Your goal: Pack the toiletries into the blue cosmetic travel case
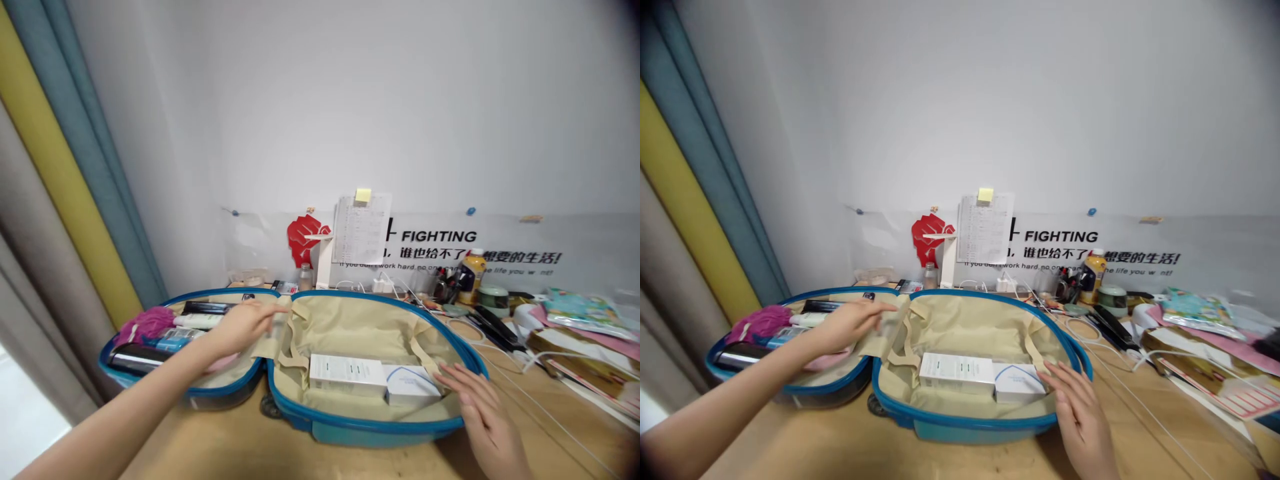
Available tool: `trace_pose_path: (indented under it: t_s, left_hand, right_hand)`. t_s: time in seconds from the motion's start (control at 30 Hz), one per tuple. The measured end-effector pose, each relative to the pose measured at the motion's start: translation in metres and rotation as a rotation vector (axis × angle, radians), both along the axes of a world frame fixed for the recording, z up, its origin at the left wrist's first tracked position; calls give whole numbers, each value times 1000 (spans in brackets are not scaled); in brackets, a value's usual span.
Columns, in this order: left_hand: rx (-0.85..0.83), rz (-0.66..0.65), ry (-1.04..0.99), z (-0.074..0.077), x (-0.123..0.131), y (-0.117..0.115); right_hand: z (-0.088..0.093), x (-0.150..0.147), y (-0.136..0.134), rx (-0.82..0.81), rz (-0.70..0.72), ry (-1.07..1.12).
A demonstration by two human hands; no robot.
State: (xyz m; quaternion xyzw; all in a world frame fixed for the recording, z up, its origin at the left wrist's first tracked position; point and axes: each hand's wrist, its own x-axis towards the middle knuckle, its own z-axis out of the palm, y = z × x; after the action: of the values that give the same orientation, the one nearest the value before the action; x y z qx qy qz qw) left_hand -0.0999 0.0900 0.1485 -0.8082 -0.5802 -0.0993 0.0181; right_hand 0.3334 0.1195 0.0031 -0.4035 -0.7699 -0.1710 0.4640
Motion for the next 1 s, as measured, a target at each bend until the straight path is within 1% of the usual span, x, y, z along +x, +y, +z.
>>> trace_pose_path:
  t_s: [0.07, 0.1, 0.2, 0.23, 0.3, 0.4, 0.47, 0.57, 0.73, 0.9, 1.0]
  left_hand:
    - [7, 100, 18, 2, -40, -17]
    - [10, 171, 39, 1, -60, -27]
    - [-39, 358, 91, -10, -117, -54]
    - [-76, 390, 110, -16, -133, -62]
    - [-148, 414, 151, -30, -161, -75]
    - [-160, 436, 188, -47, -186, -87]
    - [-97, 422, 186, -53, -192, -90]
    - [-29, 388, 172, -50, -190, -89]
    - [-52, 382, 124, -40, -183, -86]
    - [-90, 344, 58, -39, -186, -85]
    - [-86, 327, -21, -39, -181, -85]
  right_hand:
    - [1, -1, 0, 1, 3, 4]
    - [1, -1, 0, 3, 8, 10]
    - [2, -2, 0, 9, 21, 23]
    - [3, -2, 0, 11, 22, 21]
    - [3, -2, 0, 16, 19, 13]
    - [3, -2, 0, 16, 18, 6]
    - [3, -2, -1, 14, 20, 8]
    - [2, -1, 0, 13, 24, 22]
    - [0, 0, 0, -22, 12, 45]
    - [-1, -1, 0, -40, 23, 68]
    - [0, -2, 0, -60, 15, 67]
